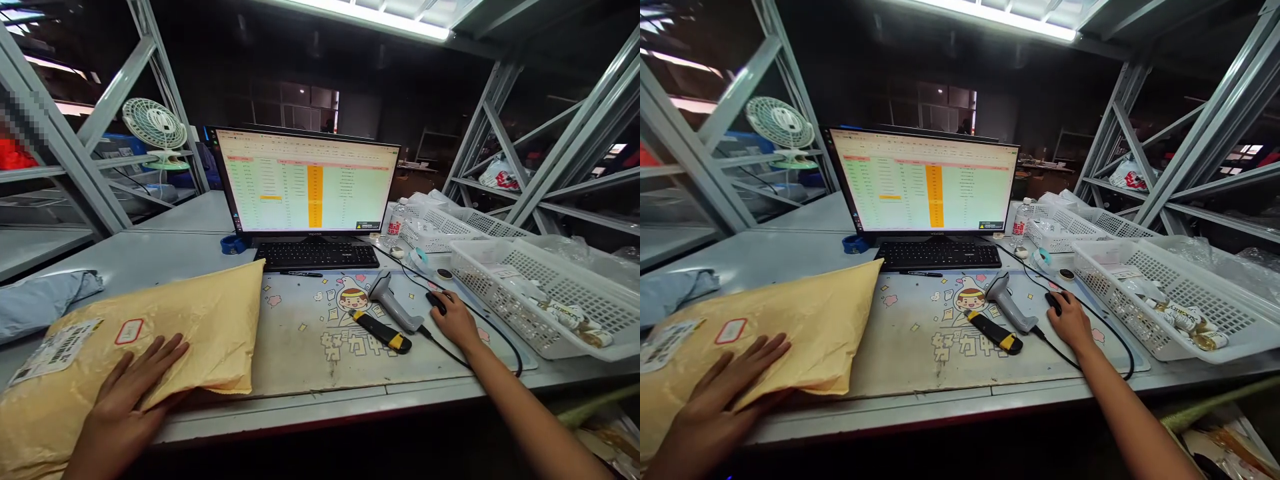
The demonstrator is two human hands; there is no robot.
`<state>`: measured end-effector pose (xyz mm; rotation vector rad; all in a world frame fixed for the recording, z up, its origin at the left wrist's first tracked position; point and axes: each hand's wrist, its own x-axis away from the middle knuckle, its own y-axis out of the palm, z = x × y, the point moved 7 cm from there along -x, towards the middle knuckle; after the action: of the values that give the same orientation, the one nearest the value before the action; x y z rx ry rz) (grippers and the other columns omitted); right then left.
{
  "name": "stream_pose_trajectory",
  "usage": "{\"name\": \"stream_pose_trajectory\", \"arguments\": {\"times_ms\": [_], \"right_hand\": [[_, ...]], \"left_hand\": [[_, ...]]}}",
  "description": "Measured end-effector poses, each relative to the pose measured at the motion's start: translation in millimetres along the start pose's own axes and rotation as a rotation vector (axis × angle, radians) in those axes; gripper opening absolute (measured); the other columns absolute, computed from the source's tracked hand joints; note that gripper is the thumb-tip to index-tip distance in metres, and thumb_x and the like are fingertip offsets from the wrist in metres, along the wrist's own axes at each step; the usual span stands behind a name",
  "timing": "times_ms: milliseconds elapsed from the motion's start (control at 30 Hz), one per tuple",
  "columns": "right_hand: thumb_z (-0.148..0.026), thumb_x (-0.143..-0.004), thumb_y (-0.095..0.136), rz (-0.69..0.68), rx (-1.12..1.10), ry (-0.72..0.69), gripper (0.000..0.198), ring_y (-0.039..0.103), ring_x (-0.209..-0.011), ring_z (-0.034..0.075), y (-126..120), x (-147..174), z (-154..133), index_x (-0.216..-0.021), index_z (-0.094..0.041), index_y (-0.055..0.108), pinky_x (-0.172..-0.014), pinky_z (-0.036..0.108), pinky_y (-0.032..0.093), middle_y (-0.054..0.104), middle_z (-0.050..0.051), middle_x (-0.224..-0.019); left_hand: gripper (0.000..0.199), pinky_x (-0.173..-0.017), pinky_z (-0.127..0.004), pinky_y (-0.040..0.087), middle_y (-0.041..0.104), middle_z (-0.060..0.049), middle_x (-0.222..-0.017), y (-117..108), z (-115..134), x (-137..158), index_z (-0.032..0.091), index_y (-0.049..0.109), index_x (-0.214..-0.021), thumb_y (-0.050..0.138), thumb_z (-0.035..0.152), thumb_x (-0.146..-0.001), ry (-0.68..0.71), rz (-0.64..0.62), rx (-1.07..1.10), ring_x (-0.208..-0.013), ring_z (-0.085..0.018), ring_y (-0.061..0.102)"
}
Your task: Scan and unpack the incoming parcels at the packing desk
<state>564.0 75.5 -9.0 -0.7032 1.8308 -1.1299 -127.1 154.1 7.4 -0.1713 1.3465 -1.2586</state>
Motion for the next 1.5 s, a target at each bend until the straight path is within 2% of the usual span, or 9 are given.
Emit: {"name": "stream_pose_trajectory", "arguments": {"times_ms": [300,533,667,767,967,1233,1500], "right_hand": [[-0.032,-0.097,0.05,0.027,0.004,-0.022,0.052,0.063,-0.127,0.033,0.4,-0.2,0.3,-0.144,-0.02,0.067,-0.102,0.045,0.056,0.058,0.013,-0.15],[-0.032,-0.096,0.051,0.05,0.004,-0.015,0.051,0.064,-0.126,0.032,0.1,-0.7,1.2,-0.143,-0.02,0.068,-0.104,0.043,0.055,0.059,0.013,-0.149],[-0.033,-0.095,0.052,0.048,0.023,-0.008,0.05,0.065,-0.124,0.031,-0.9,-0.5,0.6,-0.14,-0.021,0.07,-0.1,0.041,0.057,0.061,0.011,-0.147],[-0.036,-0.093,0.051,0.042,0.055,-0.002,0.051,0.067,-0.121,0.032,0.5,0.2,3.0,-0.138,-0.022,0.072,-0.097,0.041,0.058,0.063,0.01,-0.145],[-0.044,-0.092,0.045,0.062,0.041,-0.028,0.054,0.069,-0.115,0.033,5.9,-3.0,12.1,-0.132,-0.021,0.075,-0.1,0.047,0.058,0.064,0.013,-0.141],[-0.053,-0.094,0.041,0.005,0.082,-0.013,0.059,0.069,-0.116,0.036,13.1,-3.8,22.4,-0.138,-0.026,0.069,-0.094,0.051,0.059,0.062,0.01,-0.145],[-0.053,-0.094,0.046,0.078,0.052,-0.025,0.054,0.071,-0.114,0.033,10.9,-4.1,18.6,-0.137,-0.029,0.069,-0.091,0.047,0.061,0.061,0.009,-0.145]], "left_hand": [[0.057,-0.135,-0.058,0.025,0.053,0.011,-0.163,0.8,-2.4,1.5,0.056,0.042,-0.16,0.056,0.052,-0.104,0.012,-0.003,-0.014,-0.155,-0.027,0.046],[0.058,-0.134,-0.057,0.026,0.055,0.005,-0.161,0.3,0.5,1.6,0.049,0.044,-0.161,0.056,0.054,-0.105,0.061,0.003,-0.016,-0.154,-0.029,0.047],[0.063,-0.133,-0.063,0.026,0.055,0.006,-0.161,3.4,-8.2,2.4,0.052,0.044,-0.16,0.056,0.067,-0.101,0.037,0.009,0.021,-0.154,-0.033,0.046],[0.071,-0.133,-0.062,0.026,0.054,0.003,-0.162,5.7,-12.1,2.9,0.049,0.044,-0.162,0.059,0.074,-0.098,0.079,0.005,0.023,-0.154,-0.035,0.046],[0.071,-0.134,-0.051,0.022,0.053,-0.004,-0.163,4.5,-7.9,4.2,0.037,0.049,-0.16,0.062,0.071,-0.099,0.127,0.002,0.001,-0.156,-0.031,0.044],[0.07,-0.133,-0.057,0.024,0.056,-0.008,-0.16,3.2,-1.8,5.4,0.032,0.056,-0.156,0.065,0.07,-0.098,0.1,0.015,0.034,-0.154,-0.034,0.046],[0.069,-0.132,-0.058,0.025,0.056,-0.008,-0.159,2.3,0.7,4.1,0.032,0.057,-0.155,0.066,0.069,-0.098,0.108,0.02,0.029,-0.153,-0.034,0.047]]}}
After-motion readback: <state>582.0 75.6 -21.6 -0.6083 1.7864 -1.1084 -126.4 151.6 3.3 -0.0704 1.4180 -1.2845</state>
